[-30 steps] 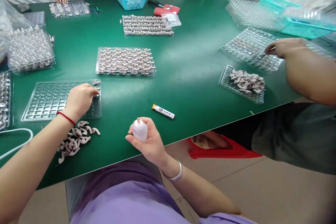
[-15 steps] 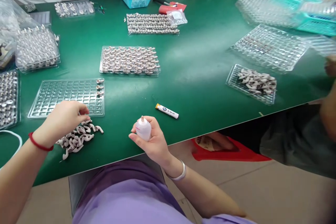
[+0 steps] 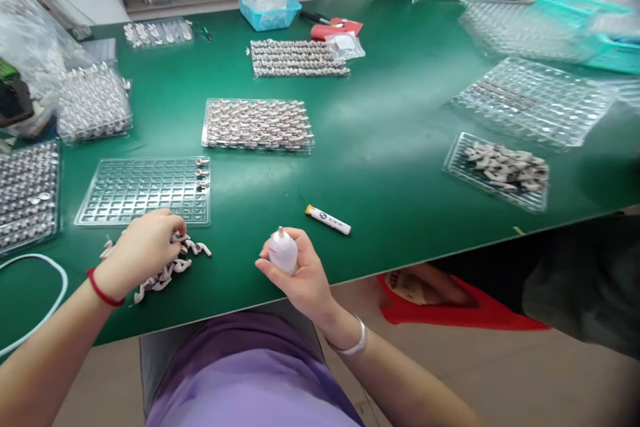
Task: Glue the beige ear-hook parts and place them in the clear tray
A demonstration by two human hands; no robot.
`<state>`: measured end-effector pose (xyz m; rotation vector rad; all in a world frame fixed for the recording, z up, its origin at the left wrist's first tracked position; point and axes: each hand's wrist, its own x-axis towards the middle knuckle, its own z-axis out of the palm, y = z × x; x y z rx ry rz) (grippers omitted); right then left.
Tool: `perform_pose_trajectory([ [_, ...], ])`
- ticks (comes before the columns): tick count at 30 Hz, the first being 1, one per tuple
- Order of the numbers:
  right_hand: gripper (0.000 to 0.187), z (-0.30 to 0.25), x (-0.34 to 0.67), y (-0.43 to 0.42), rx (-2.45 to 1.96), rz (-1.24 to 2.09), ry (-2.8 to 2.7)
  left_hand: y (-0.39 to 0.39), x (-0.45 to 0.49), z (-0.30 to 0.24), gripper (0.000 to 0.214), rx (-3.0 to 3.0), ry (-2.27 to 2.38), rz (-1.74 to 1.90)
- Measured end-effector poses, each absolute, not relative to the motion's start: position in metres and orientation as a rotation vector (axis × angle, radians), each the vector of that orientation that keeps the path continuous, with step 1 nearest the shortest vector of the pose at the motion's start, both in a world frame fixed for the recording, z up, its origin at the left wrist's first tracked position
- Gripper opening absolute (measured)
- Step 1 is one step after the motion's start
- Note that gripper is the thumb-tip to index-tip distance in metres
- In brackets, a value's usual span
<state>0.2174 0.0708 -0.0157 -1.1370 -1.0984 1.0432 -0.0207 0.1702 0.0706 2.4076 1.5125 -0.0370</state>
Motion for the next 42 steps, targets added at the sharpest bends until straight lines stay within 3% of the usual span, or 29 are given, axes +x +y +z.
perform_pose_trajectory([
  [20,0.038,-0.020,0.216,0.067,-1.209,0.996,-1.142,0.149,0.002,0.054,0.011,2.277,1.568,0.267],
  [35,0.040,-0.026,0.218,0.067,-1.207,1.045,-1.135,0.137,-0.020,0.045,0.018,2.226,1.561,0.404],
  [42,0.042,-0.025,0.216,0.068,-1.200,1.050,-1.124,0.129,-0.028,0.057,0.012,2.164,1.532,0.641],
])
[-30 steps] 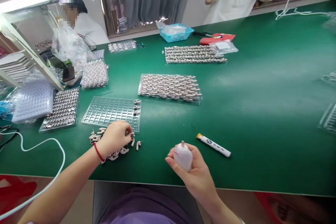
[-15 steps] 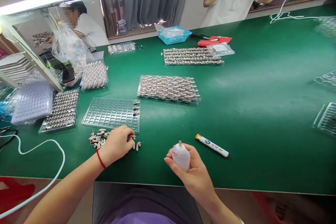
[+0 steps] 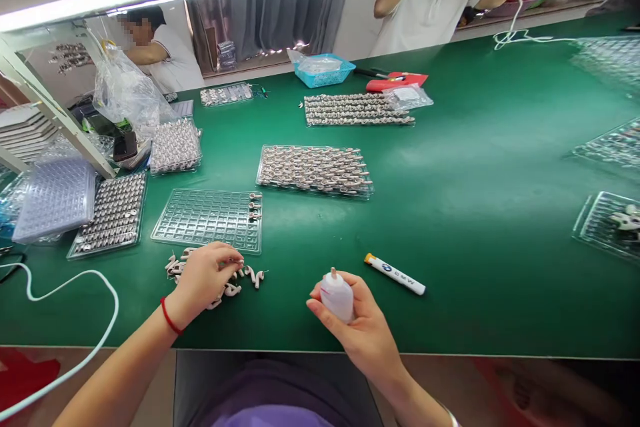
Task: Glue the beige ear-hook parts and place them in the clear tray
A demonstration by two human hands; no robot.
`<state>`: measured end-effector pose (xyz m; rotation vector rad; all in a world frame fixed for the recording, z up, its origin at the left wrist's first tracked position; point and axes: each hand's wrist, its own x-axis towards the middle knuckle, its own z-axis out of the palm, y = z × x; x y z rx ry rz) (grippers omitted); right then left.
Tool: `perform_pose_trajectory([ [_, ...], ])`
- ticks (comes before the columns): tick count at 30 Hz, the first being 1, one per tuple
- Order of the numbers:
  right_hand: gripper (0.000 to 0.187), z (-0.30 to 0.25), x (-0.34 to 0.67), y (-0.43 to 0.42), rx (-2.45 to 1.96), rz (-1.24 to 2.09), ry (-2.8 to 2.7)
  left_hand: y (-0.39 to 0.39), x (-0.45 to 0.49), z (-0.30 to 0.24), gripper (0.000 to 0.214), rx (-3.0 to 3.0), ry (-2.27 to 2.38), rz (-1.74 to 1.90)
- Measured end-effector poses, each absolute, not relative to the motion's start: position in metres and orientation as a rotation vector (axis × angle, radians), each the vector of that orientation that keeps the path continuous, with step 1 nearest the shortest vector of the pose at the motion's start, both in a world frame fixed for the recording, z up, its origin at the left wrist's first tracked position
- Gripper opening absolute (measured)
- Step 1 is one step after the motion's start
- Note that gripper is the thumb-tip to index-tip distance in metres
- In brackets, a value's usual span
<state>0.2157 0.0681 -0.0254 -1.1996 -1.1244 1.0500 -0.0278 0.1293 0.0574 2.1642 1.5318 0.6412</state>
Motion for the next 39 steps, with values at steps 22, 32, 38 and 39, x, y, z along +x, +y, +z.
perform_pose_trajectory([
  [22,0.048,0.005,0.180,0.041,-0.923,1.523,-1.322,0.027,-0.008,0.037,0.015,2.284,1.297,0.969],
  [32,0.040,0.004,0.182,0.043,-0.838,1.522,-1.315,0.028,-0.011,0.039,0.018,2.339,1.185,0.901],
  [38,0.040,0.001,0.183,0.041,-0.826,1.535,-1.285,0.027,-0.009,0.041,0.019,2.331,1.156,0.921],
  [39,0.040,0.001,0.183,0.041,-0.826,1.548,-1.283,0.027,-0.008,0.041,0.019,2.331,1.150,0.922],
])
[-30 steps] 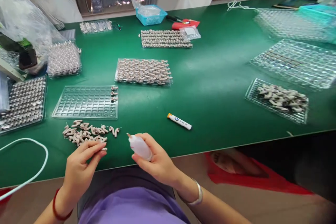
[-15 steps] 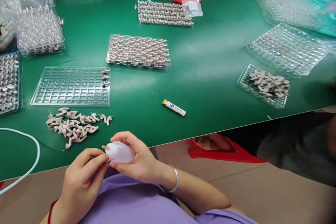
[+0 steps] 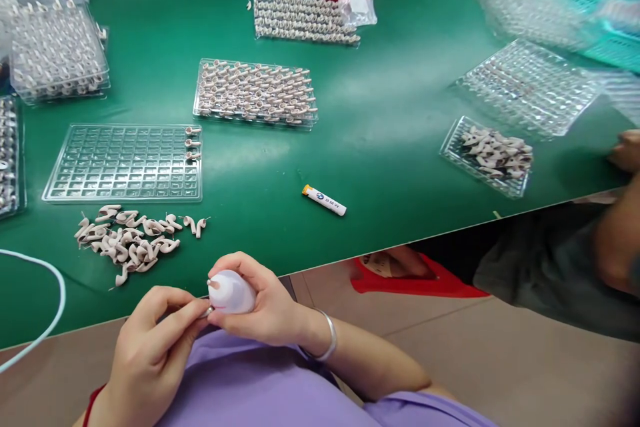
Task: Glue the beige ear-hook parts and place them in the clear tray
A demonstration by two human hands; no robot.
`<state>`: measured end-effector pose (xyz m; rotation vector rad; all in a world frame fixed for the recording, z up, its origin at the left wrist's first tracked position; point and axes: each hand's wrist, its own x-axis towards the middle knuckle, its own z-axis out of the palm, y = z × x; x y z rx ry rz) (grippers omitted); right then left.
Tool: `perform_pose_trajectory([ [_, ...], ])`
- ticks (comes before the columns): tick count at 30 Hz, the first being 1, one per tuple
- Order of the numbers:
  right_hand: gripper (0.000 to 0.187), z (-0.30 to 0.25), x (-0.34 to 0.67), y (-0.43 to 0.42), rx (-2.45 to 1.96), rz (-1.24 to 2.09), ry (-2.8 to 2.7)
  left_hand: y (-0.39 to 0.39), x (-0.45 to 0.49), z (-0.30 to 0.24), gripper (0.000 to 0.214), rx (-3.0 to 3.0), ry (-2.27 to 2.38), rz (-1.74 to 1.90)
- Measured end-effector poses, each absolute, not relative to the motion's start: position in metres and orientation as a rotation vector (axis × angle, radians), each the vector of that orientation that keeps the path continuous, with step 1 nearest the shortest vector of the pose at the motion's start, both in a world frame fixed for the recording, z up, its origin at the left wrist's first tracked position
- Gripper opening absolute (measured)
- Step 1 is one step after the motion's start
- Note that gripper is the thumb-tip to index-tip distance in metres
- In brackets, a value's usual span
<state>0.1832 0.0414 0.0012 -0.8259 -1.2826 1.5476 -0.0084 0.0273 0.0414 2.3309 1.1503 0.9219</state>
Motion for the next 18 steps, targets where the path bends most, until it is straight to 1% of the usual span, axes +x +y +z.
perform_pose_trajectory([
  [10,0.041,0.001,0.183,0.041,-0.783,1.662,-1.215,0.027,-0.006,0.044,0.021,2.322,1.138,0.921],
  [13,0.050,0.002,0.187,0.042,-0.803,1.663,-1.218,0.027,-0.010,0.041,0.019,2.339,1.169,0.897],
  [15,0.056,0.002,0.193,0.042,-0.854,1.636,-1.262,0.028,-0.015,0.036,0.018,2.387,1.250,0.885],
  [18,0.052,-0.001,0.205,0.040,-0.965,1.420,-1.454,0.030,-0.025,0.025,0.020,2.512,1.418,0.854],
])
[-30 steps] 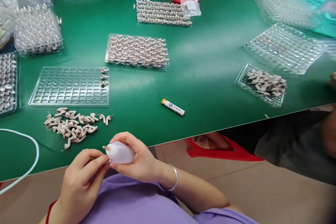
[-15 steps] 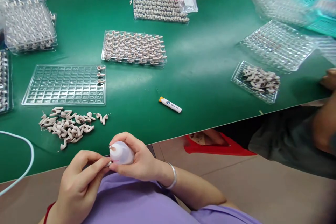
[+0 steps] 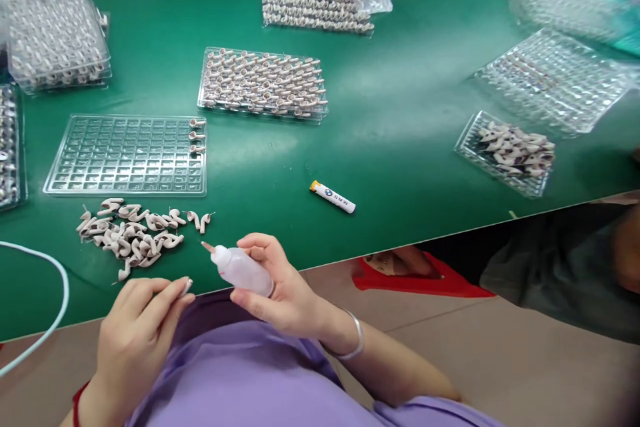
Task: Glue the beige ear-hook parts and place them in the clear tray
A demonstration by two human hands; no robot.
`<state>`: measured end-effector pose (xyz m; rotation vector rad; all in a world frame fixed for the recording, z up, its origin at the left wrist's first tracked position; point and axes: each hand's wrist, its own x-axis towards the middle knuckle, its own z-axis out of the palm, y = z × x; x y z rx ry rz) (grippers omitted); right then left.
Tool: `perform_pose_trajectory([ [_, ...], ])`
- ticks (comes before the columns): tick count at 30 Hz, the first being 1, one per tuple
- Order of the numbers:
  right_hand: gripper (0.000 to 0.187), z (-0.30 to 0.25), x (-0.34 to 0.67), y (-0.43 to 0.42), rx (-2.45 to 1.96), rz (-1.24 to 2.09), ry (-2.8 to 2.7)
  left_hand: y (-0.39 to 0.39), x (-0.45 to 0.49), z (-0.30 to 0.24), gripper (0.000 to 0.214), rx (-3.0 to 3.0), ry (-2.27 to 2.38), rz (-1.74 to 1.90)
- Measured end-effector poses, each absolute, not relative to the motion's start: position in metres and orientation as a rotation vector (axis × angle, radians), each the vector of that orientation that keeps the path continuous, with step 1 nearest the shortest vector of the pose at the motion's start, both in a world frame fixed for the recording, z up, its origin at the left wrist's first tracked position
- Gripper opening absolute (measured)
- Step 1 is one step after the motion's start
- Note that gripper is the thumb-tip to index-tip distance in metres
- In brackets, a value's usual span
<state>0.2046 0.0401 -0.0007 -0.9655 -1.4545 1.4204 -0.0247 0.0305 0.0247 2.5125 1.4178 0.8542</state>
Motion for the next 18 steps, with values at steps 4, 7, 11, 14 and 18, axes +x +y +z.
perform_pose_trajectory([
  [4,0.045,-0.009,0.211,0.035,-0.970,0.894,-1.757,0.032,-0.032,0.012,0.018,2.549,1.525,0.840],
  [7,0.047,-0.012,0.211,0.034,-0.892,0.696,-1.866,0.033,-0.031,0.008,0.019,2.490,1.528,0.844],
  [11,0.051,-0.012,0.210,0.035,-0.880,0.652,-1.900,0.033,-0.029,0.009,0.018,2.462,1.534,0.878],
  [14,0.049,-0.011,0.211,0.036,-0.882,0.648,-1.923,0.033,-0.029,0.009,0.019,2.469,1.526,0.881],
  [18,0.048,-0.010,0.211,0.036,-0.886,0.649,-1.938,0.032,-0.030,0.007,0.022,2.481,1.519,0.858],
])
